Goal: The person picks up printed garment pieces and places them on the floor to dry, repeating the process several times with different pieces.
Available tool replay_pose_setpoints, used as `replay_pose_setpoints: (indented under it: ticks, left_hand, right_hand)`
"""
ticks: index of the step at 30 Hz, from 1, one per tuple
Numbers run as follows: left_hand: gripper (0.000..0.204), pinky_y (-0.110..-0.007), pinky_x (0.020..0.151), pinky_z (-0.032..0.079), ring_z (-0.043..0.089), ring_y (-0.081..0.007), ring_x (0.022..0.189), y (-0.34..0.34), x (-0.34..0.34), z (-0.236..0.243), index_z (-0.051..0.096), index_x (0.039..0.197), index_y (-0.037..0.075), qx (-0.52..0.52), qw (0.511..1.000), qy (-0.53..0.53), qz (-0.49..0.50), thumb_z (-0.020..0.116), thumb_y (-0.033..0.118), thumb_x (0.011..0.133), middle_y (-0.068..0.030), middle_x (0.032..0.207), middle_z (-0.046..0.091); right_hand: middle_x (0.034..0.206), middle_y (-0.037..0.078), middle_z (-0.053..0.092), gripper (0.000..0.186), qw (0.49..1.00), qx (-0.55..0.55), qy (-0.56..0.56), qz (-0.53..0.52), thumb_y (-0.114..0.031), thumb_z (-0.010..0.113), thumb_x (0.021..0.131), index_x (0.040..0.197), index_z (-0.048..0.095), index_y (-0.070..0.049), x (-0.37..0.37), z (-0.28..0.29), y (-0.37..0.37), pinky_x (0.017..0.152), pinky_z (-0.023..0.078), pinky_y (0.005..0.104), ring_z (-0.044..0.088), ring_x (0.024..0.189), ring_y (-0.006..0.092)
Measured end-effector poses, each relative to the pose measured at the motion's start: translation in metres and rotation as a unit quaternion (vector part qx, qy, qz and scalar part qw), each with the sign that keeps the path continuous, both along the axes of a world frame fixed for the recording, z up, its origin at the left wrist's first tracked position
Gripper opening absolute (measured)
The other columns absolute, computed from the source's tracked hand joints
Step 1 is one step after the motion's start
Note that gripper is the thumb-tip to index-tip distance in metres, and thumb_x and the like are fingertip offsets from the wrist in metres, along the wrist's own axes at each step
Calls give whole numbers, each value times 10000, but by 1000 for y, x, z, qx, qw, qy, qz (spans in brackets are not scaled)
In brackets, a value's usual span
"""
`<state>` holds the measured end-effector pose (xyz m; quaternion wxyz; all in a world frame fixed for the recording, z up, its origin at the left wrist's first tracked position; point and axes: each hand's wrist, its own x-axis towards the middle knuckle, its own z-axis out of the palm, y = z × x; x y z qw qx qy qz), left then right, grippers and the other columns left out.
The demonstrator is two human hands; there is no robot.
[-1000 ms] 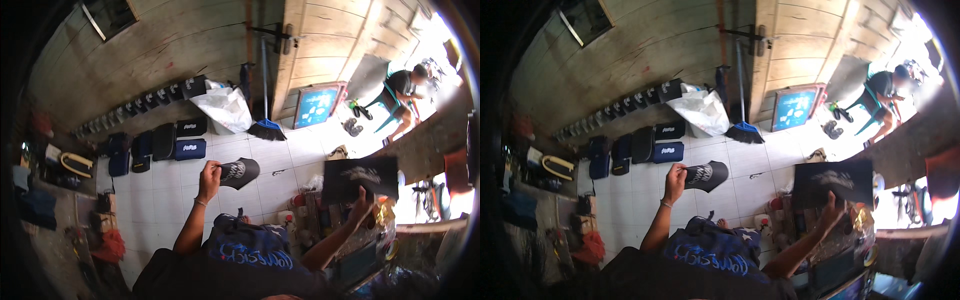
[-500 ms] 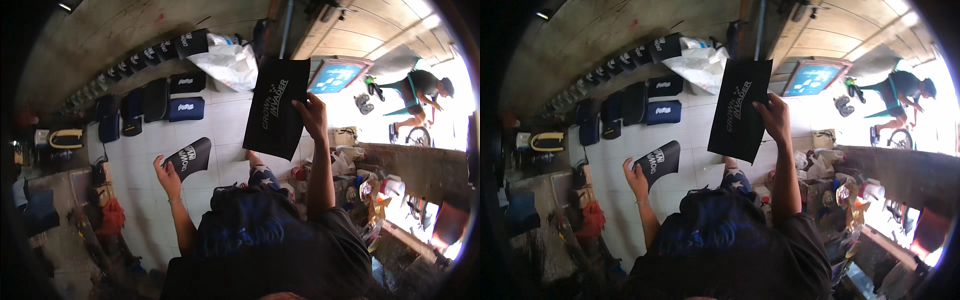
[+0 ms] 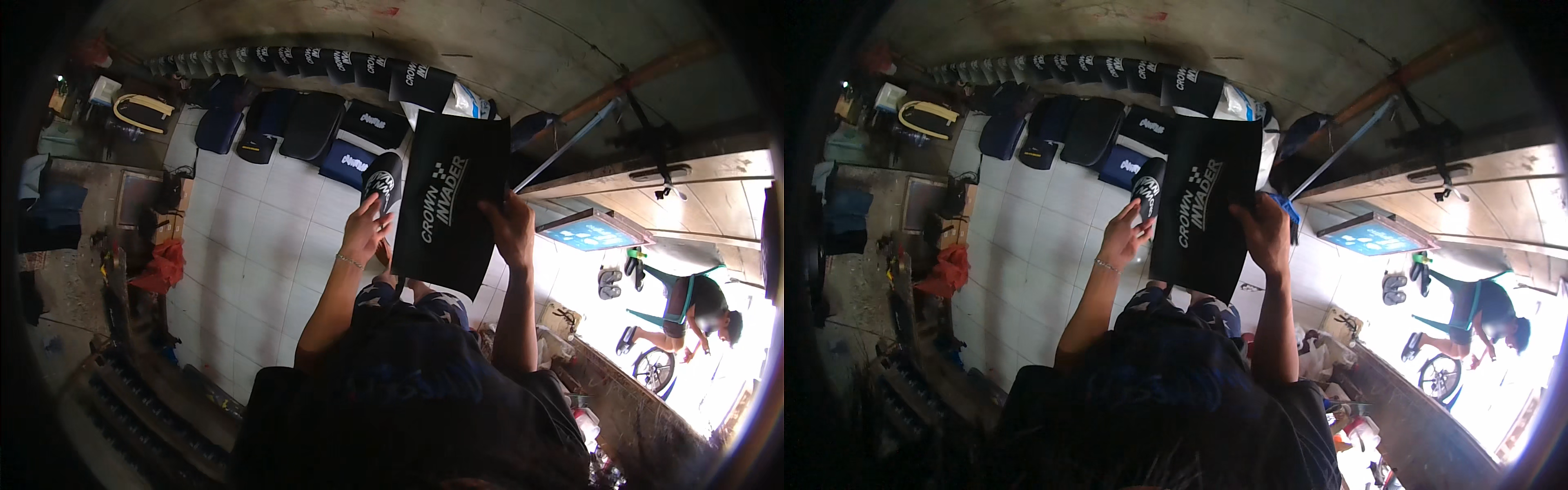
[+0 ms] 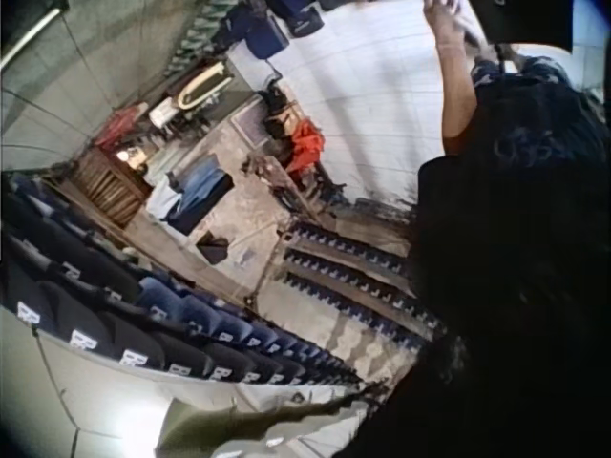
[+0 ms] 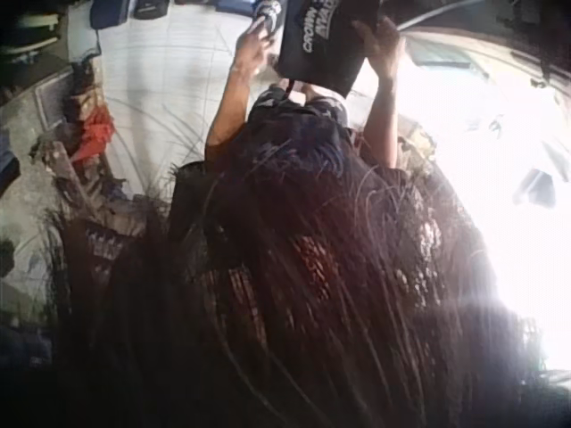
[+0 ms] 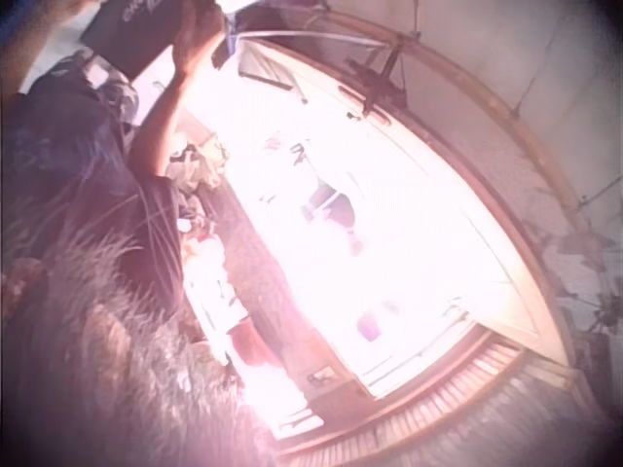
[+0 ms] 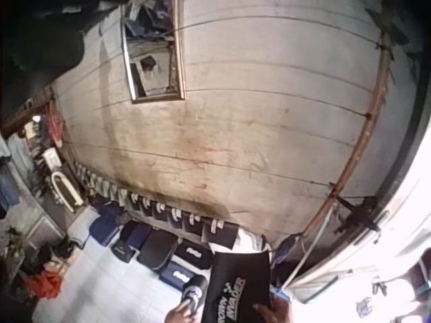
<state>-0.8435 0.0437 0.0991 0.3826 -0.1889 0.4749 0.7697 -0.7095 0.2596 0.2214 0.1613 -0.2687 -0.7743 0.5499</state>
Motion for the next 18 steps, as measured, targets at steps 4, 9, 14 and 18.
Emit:
replay_pose_setpoints:
  ticks: [4,9,14,18]
  left_hand:
    - [494,-234,724,496,579,-131,777,12,-44,-15,376,1299,-14,91,994,50,35,577,18,849,-58,931,590]
    - [477,-177,514,417,551,-68,655,18,-87,-6,493,1203,-19,48,994,78,51,646,-77,756,-15,848,579]
    - [486,-181,508,374,524,-58,643,8,-115,3,518,1186,7,-4,985,134,106,678,-66,733,-18,865,588]
    - [491,-188,523,350,490,-53,661,1,-132,-8,528,1179,27,-5,978,160,136,698,-42,724,-10,925,580]
  right_hand:
    - [708,63,618,193,999,38,16,7,-162,627,807,870,598,18,-34,-15,-6,597,427,280,538,651,103]
    - [883,92,650,252,999,-32,-1,-26,-123,592,851,1052,575,30,-51,-53,-2,713,450,250,569,795,92]
    - [873,113,646,553,993,-55,56,-87,-147,669,782,1248,392,-40,-84,-47,-40,738,449,273,582,809,142]
    - [739,106,644,458,999,13,-22,48,-83,667,728,1162,531,-25,-89,-70,-32,583,441,259,581,661,101]
